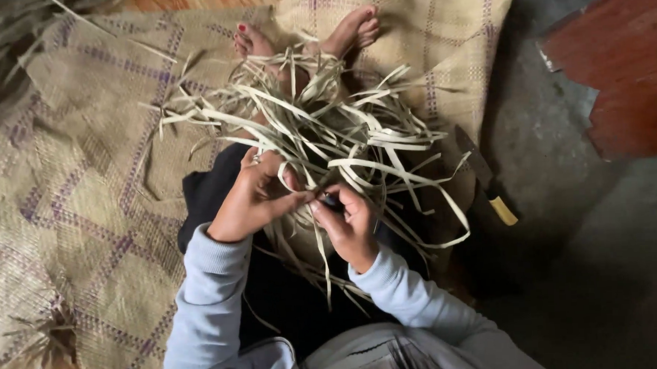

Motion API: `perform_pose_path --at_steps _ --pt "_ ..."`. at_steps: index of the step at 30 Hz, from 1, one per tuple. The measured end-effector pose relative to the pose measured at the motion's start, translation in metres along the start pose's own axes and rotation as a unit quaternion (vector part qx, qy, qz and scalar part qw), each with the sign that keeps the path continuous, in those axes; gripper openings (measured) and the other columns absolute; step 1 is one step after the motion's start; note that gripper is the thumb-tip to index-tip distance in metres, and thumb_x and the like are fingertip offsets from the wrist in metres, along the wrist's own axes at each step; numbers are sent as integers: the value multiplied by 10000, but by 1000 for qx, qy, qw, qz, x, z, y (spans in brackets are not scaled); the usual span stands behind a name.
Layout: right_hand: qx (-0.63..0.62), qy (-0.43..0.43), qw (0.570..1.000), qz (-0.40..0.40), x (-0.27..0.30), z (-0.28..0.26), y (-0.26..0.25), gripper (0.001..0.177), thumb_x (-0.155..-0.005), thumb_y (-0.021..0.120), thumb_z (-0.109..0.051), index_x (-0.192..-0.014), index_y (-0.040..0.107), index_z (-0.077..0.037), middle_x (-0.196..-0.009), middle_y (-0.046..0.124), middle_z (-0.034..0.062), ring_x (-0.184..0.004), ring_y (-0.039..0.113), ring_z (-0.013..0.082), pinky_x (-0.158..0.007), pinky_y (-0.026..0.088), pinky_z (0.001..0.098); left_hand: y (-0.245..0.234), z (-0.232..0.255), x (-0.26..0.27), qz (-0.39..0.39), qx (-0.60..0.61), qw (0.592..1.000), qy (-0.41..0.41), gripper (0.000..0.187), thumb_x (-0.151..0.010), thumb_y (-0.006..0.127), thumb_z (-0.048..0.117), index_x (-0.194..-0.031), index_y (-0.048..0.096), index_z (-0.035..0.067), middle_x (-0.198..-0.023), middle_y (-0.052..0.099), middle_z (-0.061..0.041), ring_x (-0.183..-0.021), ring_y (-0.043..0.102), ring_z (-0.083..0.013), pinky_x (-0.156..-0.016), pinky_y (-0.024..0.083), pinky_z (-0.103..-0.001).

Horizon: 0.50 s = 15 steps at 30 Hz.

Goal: Weaving dried plant strips into a structured object while sitting on the floor, occasionally using a knife to assist.

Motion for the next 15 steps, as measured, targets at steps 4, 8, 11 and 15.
perform_pose_path --at_steps 4,8,11,15 --pt "19 -25 999 -16 0 -1 -5 80 -752 649 -60 -727 593 -8 -543 547 81 -542 499 103 -511 438 237 -5 -10 1 15 -15 1000 -3 212 -682 761 221 -693 581 110 -682 548 0 -683 553 -161 -968 121 -518" --pt "35 -14 998 -58 4 -1 -14 67 -771 636 -57 -774 592 -7 -596 575 92 -595 517 115 -557 440 249 -1 -31 5 21 -5 1000 5 212 -662 769 225 -705 588 123 -673 597 21 -698 580 -163 -987 136 -466" --pt "31 7 997 -68 2 -11 -12 68 -755 654 -53 -776 601 -16 -609 602 77 -598 534 102 -580 460 244 3 -34 9 15 -8 1000 -11 232 -651 773 221 -713 575 119 -657 586 15 -677 562 -168 -971 133 -506" --pt "52 -4 996 -74 -4 -12 -13 66 -737 675 -62 -737 612 -46 -593 607 80 -591 538 91 -579 473 254 -1 -26 5 -4 -20 999 33 242 -644 778 215 -699 570 105 -650 567 -19 -668 566 -203 -921 230 -442"
Point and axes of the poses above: each hand's wrist, its own x-axis away from the middle knuckle, its own y-axis out of the palm, z = x × y, the point moved 2 cm from there along -x, towards the middle knuckle
